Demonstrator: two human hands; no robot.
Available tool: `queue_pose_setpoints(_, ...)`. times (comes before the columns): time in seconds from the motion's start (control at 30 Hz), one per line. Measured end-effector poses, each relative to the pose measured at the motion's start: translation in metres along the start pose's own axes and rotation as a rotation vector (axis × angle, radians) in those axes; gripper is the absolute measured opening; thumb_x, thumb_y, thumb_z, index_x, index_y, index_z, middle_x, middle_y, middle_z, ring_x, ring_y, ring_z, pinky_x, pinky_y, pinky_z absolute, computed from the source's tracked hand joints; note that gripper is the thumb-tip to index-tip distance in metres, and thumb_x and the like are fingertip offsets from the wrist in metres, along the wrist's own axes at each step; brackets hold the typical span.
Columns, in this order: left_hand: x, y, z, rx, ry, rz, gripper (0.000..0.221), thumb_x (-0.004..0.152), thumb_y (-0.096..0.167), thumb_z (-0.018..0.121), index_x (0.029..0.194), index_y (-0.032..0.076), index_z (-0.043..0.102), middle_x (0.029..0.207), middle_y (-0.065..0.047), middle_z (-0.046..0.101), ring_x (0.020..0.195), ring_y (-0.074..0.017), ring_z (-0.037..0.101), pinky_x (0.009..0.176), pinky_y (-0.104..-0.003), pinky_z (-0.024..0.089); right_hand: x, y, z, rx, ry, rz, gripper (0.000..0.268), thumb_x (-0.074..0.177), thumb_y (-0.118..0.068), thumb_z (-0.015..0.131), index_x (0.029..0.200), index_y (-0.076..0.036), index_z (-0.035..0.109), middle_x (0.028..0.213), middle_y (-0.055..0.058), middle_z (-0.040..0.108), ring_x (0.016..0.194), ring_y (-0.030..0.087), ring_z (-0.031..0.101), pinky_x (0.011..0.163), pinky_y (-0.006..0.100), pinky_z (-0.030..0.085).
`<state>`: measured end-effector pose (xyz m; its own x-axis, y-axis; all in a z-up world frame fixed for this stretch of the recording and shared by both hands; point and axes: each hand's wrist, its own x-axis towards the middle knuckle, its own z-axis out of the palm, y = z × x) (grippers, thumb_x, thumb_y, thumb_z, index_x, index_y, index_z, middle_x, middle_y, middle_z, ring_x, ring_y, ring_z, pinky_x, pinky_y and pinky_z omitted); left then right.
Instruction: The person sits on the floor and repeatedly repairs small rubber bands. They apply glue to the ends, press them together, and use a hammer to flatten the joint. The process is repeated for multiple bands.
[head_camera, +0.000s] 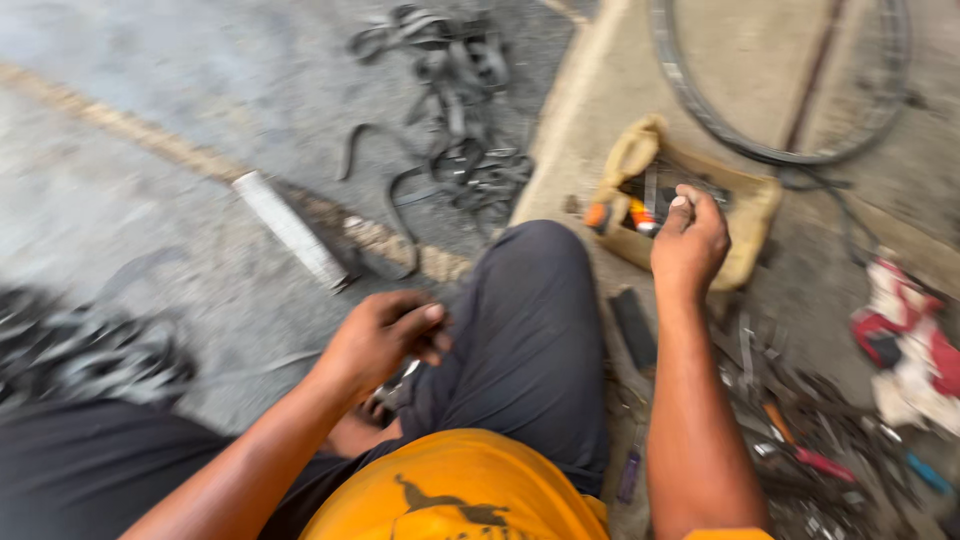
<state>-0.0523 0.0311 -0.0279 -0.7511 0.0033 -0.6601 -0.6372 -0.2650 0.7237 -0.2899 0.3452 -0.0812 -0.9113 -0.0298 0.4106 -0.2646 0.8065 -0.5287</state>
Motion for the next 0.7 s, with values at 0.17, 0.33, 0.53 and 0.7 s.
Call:
queue_pose_setpoints(0.17,0.007,-0.012,-0.001,-0.073,-0.002,-0.012,0.031,0.1,0.023,0.057,0.1,-0.005,0.072,0.086,-0.009,0.076,0.071,-0.0164,0.069,0.068,-0.032,0.057,0.001,0.06,-0.002,-0.112,-0.255,0.073,0.023,0.099,-0.022,0.072,0.117,-0.008,0.073,0.106,0.017,0.073,0.099,0.036,0.071,0.086,0.045,0.055)
queue_pose_setpoints(0.33,0.007,-0.016,-0.001,-0.049,0.045,-0.051,0.033,0.1,0.024,0.059,0.104,-0.005,0.074,0.084,-0.015,0.075,0.07,-0.0191,0.069,0.067,-0.035,0.056,-0.009,0.048,0.022,-0.371,-0.307,-0.127,0.026,0.087,-0.019,0.078,0.11,-0.009,0.072,0.103,0.014,0.076,0.097,0.035,0.069,0.09,0.051,0.049)
queue_pose_setpoints(0.53,-0.005,-0.006,0.001,-0.172,0.121,0.044,0.034,0.098,0.024,0.058,0.114,-0.002,0.073,0.102,-0.012,0.077,0.088,-0.0202,0.074,0.073,-0.036,0.061,0.0,-0.023,-0.025,-0.38,0.08,-0.186,0.021,0.095,-0.013,0.073,0.115,-0.006,0.07,0.107,0.015,0.073,0.095,0.038,0.066,0.09,0.048,0.048)
queue_pose_setpoints(0.7,-0.013,-0.006,0.009,-0.268,0.073,0.227,0.036,0.098,0.023,0.056,0.127,0.005,0.067,0.129,-0.002,0.072,0.101,-0.0221,0.076,0.078,-0.038,0.064,-0.059,-0.133,-0.05,0.119,-0.2,-0.134,0.019,0.094,-0.018,0.074,0.103,-0.002,0.066,0.097,0.016,0.068,0.093,0.034,0.066,0.085,0.044,0.054)
